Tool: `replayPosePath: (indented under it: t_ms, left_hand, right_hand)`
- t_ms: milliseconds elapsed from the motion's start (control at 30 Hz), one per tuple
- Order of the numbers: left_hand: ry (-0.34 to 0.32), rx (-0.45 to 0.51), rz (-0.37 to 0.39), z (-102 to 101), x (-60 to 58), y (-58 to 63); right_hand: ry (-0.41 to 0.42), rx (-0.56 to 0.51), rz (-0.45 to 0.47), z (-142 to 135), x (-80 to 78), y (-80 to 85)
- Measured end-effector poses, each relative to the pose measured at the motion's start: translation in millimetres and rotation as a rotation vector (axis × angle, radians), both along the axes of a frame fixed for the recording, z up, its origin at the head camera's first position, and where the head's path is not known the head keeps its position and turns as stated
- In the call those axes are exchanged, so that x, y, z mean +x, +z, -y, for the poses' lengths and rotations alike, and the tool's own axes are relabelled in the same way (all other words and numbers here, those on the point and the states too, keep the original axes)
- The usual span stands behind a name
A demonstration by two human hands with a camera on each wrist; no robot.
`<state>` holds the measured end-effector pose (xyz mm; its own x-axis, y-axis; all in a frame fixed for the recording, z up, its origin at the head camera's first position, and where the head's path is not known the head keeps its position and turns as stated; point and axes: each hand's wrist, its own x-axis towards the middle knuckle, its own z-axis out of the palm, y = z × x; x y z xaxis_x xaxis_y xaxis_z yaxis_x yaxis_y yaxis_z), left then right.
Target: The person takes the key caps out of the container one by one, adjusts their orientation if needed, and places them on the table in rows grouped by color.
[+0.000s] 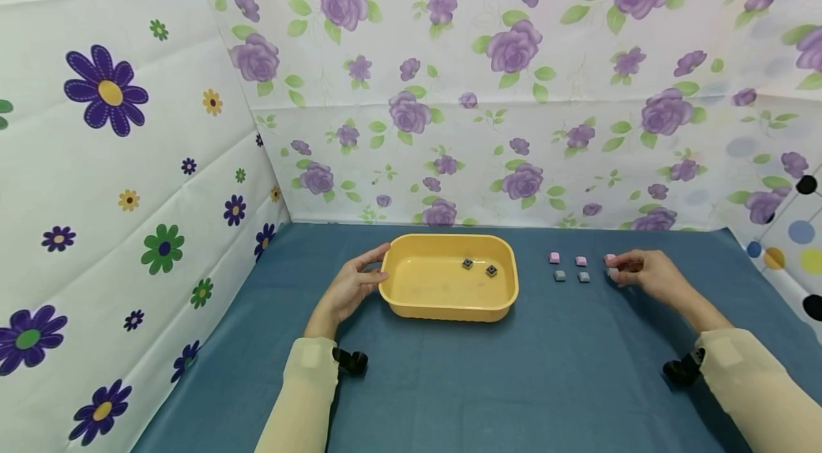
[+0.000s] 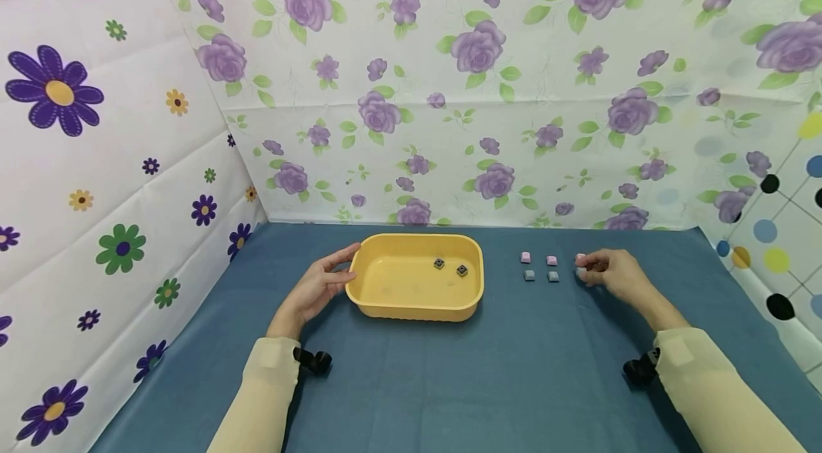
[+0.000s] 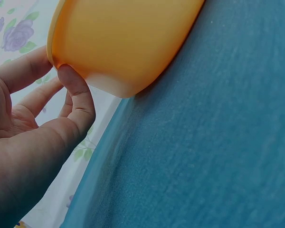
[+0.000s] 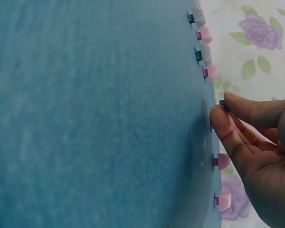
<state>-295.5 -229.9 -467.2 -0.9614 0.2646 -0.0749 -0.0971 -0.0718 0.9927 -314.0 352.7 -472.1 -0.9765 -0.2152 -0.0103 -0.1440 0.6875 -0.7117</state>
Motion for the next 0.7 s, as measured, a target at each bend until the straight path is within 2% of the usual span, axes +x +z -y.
replayPosePath:
  t_ms: [700]
  left_hand:
    - [0.003, 0.02, 0.012, -1.4, 0.2, 1.9]
  right_hand:
    - [0.051, 0.051, -0.039, -1.0, -2.2, -7.7]
